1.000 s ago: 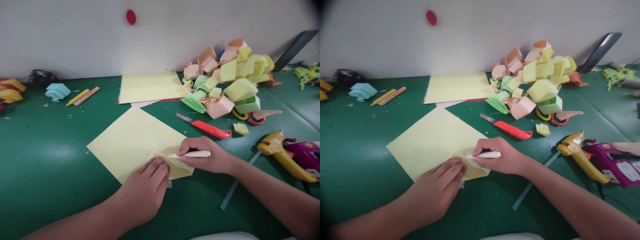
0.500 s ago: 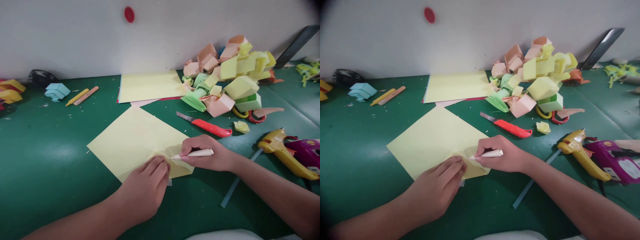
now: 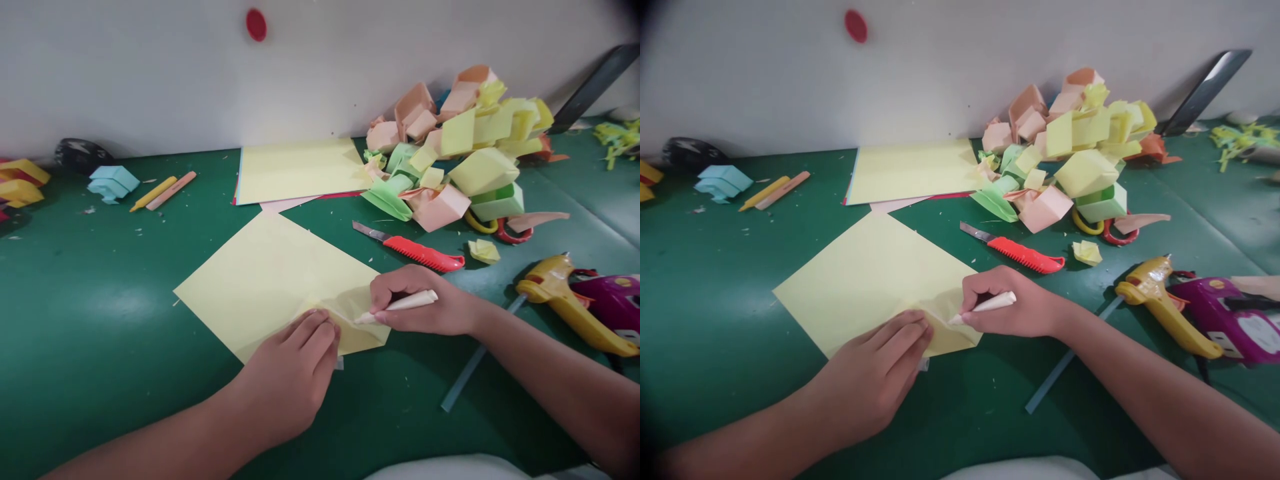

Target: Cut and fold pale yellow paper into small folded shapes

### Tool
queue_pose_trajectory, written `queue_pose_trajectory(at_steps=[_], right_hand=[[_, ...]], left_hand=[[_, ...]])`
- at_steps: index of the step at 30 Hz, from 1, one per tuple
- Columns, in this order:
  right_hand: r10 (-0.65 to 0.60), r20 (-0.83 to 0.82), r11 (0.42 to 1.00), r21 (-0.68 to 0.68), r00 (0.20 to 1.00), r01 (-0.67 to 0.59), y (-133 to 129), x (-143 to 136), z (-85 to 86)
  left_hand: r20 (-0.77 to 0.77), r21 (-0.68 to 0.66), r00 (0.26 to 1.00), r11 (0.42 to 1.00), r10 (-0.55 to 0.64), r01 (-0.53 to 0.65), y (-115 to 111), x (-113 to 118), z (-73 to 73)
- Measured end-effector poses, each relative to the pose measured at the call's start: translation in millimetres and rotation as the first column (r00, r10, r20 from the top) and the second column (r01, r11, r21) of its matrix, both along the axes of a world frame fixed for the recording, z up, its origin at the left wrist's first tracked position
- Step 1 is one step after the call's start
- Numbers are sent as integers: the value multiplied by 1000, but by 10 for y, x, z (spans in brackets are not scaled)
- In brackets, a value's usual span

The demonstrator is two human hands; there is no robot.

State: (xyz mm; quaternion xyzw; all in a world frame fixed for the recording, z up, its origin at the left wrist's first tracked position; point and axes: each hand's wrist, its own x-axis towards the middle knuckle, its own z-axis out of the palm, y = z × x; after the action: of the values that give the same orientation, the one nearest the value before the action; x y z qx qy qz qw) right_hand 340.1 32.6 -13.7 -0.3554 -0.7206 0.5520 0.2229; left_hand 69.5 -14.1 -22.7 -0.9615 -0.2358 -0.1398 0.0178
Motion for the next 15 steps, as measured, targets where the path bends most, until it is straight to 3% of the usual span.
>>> queue_pose_trajectory(at_steps=[15], right_hand=[[73,12,992,-107,997,-72,72,75,51]], left_hand=[[3,20,1000,1000,-10,10,9,-4,6]])
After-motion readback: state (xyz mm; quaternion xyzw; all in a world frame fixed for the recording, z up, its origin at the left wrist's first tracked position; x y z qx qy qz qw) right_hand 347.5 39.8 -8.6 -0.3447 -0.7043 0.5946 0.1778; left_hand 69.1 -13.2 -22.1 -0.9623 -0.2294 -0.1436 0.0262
